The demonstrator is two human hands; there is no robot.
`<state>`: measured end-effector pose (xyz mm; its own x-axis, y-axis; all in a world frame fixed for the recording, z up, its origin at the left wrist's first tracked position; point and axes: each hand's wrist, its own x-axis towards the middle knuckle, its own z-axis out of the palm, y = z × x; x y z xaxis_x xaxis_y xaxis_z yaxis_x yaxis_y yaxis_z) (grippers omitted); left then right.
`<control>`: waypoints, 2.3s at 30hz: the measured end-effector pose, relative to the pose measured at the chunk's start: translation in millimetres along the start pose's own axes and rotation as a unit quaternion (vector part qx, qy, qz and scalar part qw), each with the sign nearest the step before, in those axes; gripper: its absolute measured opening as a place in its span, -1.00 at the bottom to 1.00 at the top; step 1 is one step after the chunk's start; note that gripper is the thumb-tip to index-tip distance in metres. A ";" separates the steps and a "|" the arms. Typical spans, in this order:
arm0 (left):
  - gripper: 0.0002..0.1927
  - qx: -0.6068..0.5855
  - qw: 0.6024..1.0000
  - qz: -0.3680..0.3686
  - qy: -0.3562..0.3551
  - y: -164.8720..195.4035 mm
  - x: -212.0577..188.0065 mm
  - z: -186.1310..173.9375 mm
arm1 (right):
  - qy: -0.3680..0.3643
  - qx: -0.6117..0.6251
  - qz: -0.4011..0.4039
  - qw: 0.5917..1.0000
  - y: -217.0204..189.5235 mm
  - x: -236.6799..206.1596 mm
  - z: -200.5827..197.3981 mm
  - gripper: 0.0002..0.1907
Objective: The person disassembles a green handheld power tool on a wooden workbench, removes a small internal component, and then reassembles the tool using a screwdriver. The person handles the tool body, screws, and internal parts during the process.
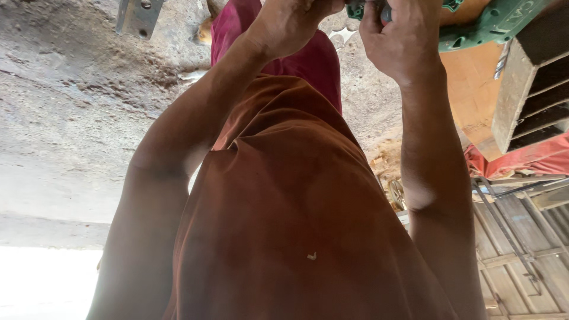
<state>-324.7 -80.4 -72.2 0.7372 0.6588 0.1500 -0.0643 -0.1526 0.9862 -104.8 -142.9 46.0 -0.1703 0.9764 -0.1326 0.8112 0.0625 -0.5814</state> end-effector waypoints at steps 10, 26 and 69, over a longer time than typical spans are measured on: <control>-0.90 0.020 1.000 -0.001 -0.010 -8.4 0.4 7.9 | -0.036 0.136 0.037 0.989 -2.6 4.0 -6.7 -0.84; -0.88 0.083 0.996 -0.031 0.006 37.6 9.2 3.1 | 0.006 0.079 -0.043 0.996 -5.5 1.5 0.2 -0.74; -0.87 0.110 0.987 -0.103 -0.064 32.5 -13.2 -29.0 | 0.011 -0.036 -0.028 0.999 -11.7 -7.9 28.9 -0.86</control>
<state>-356.0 -72.6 -40.2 0.7988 0.5968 -0.0760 0.2329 -0.1902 0.9537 -129.1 -157.3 30.7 -0.2055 0.9751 -0.0829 0.8393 0.1320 -0.5274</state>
